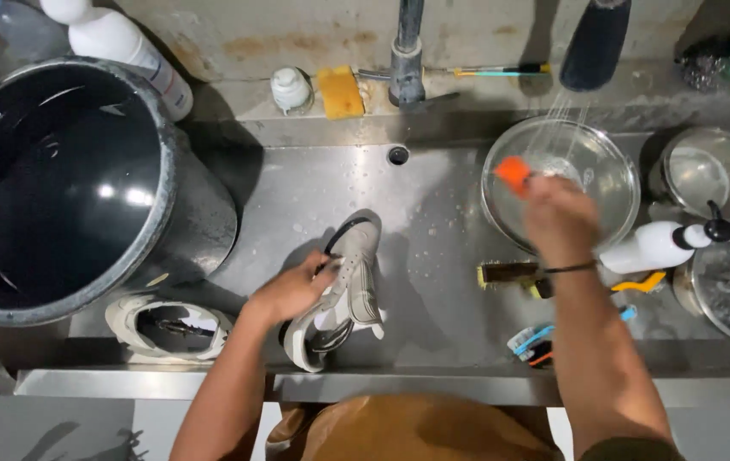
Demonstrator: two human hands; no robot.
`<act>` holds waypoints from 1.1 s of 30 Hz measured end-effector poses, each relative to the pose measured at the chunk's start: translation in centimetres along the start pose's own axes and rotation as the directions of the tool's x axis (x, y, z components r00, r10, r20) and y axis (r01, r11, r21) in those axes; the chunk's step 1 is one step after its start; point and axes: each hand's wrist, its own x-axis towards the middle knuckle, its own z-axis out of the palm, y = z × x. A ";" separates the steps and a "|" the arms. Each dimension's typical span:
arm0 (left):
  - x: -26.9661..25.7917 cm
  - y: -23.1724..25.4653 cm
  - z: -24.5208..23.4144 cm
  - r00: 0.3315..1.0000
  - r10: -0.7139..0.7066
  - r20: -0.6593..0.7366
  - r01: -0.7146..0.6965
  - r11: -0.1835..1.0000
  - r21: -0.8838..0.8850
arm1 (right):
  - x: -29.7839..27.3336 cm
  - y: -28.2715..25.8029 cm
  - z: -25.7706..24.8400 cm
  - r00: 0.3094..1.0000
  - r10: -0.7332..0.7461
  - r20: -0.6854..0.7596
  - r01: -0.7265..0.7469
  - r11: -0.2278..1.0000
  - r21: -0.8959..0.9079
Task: Cleaning the exterior and interior of a sneaker using brushes and cleaning solution in a sink.
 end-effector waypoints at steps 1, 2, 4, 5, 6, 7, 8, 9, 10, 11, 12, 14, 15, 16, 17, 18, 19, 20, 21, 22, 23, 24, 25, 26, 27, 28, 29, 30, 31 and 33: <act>2.9 -0.8 1.0 1.000 0.002 -0.004 -0.002 1.000 -0.008 | 0.1 1.4 -0.3 1.000 -0.007 -0.006 0.007 1.000 -0.001; 5.8 -1.5 2.0 0.999 0.010 -0.053 -0.004 0.992 0.127 | 0.1 2.9 -0.6 0.871 0.181 0.457 -0.286 0.943 0.170; 9.1 -1.0 2.8 0.993 0.036 -0.111 -0.006 0.965 0.261 | 0.0 4.7 -1.1 0.523 0.221 0.823 -0.597 0.784 0.169; 9.4 0.0 2.8 0.987 0.044 -0.153 0.000 0.961 0.277 | -0.5 4.9 -1.5 0.481 0.144 0.865 -0.585 0.787 0.194; 9.7 1.0 2.7 0.980 0.053 -0.194 0.007 0.956 0.292 | -1.1 5.0 -1.7 0.434 0.065 0.898 -0.574 0.789 0.220; 10.4 1.7 2.8 0.978 0.058 -0.198 0.002 0.957 0.291 | -1.1 5.3 -1.6 0.439 0.069 0.896 -0.573 0.789 0.220; 11.1 2.4 2.9 0.981 0.093 -0.168 -0.017 0.915 0.404 | -1.1 5.5 -1.5 0.431 0.096 0.897 -0.587 0.785 0.198; 11.6 3.0 3.3 0.984 0.117 -0.131 -0.035 0.861 0.508 | -1.3 5.7 -1.4 0.420 0.118 0.900 -0.597 0.782 0.176; 12.1 2.9 3.6 0.984 0.117 -0.132 -0.035 0.862 0.505 | -1.3 5.8 -1.7 0.421 0.117 0.899 -0.595 0.784 0.177; 12.5 2.7 3.8 0.971 0.190 -0.144 -0.110 0.892 0.439 | -1.2 5.7 -1.8 0.501 0.107 0.859 -0.556 0.800 0.225; 13.0 2.5 4.1 0.952 0.261 -0.161 -0.187 0.910 0.370 | -1.1 5.6 -2.0 0.576 0.095 0.812 -0.513 0.815 0.269; 13.4 1.2 4.6 0.938 0.256 -0.234 -0.183 0.938 0.295 | -2.3 5.8 -0.6 0.603 0.087 0.793 -0.482 0.831 0.276; 13.8 0.7 4.4 0.917 0.251 -0.311 -0.188 0.958 0.218 | -2.6 5.9 0.2 0.635 0.084 0.768 -0.451 0.847 0.281; 11.6 1.2 3.7 0.915 0.255 -0.312 -0.191 0.956 0.222 | -1.0 5.5 -2.3 0.636 0.088 0.766 -0.454 0.846 0.280; 9.4 1.7 3.1 0.869 0.224 -0.442 -0.199 0.975 0.102 | 0.5 5.0 -4.8 0.650 0.137 0.748 -0.591 0.709 0.384; 7.2 2.1 2.5 0.810 0.174 -0.560 -0.221 0.975 -0.017 | 1.9 4.5 -7.3 0.652 0.189 0.734 -0.694 0.539 0.478; 5.7 2.5 2.3 0.812 0.172 -0.558 -0.219 0.976 -0.018 | 2.8 3.6 -8.5 0.650 0.188 0.736 -0.695 0.539 0.476; 4.1 2.9 2.1 0.762 0.220 -0.609 -0.345 0.934 -0.094 | 3.6 2.6 -9.7 0.822 0.255 0.510 -0.561 0.520 0.644; 2.6 3.4 1.9 0.700 0.256 -0.667 -0.469 0.869 -0.159 | 4.7 1.7 -10.8 0.917 0.321 0.236 -0.378 0.517 0.768; 3.0 3.2 2.6 0.699 0.255 -0.668 -0.470 0.868 -0.161 | 5.2 0.5 -9.9 0.918 0.319 0.234 -0.376 0.518 0.769; 3.3 3.0 3.2 0.604 0.330 -0.725 -0.569 0.816 -0.102 | 5.9 -0.7 -8.9 0.917 0.311 -0.249 -0.074 0.747 0.660; 3.7 2.9 3.7 0.497 0.396 -0.772 -0.656 0.754 -0.036 | 6.6 -1.9 -7.9 0.727 0.163 -0.667 0.145 0.913 0.381; 3.6 2.9 4.3 0.494 0.395 -0.775 -0.657 0.753 -0.035 | 7.4 -3.3 -10.2 0.724 0.162 -0.671 0.148 0.913 0.381; 3.5 3.0 4.7 0.466 0.435 -0.770 -0.663 0.749 0.022 | 8.2 -4.6 -12.6 0.757 0.170 -0.631 0.208 0.853 0.479; 3.4 3.1 5.2 0.438 0.476 -0.762 -0.668 0.740 0.078 | 9.0 -5.9 -14.9 0.789 0.169 -0.590 0.259 0.780 0.570; 3.2 3.0 5.4 0.434 0.477 -0.764 -0.670 0.738 0.080 | 9.7 -6.6 -16.9 0.787 0.168 -0.594 0.261 0.781 0.567; 2.9 2.8 5.6 0.449 0.486 -0.750 -0.686 0.725 0.059 | 10.3 -7.4 -18.8 0.833 0.154 -0.531 0.321 0.646 0.692; 2.6 2.6 5.9 0.462 0.495 -0.736 -0.702 0.711 0.038 | 11.0 -8.2 -20.8 0.874 0.124 -0.470 0.359 0.488 0.796; 2.1 2.5 5.5 0.461 0.494 -0.738 -0.701 0.712 0.039 | 10.7 -8.9 -17.8 0.873 0.124 -0.472 0.361 0.486 0.796; 1.1 2.4 4.9 0.501 0.463 -0.731 -0.703 0.710 -0.033 | 10.0 -10.5 -11.9 0.720 0.154 -0.677 0.512 0.541 0.668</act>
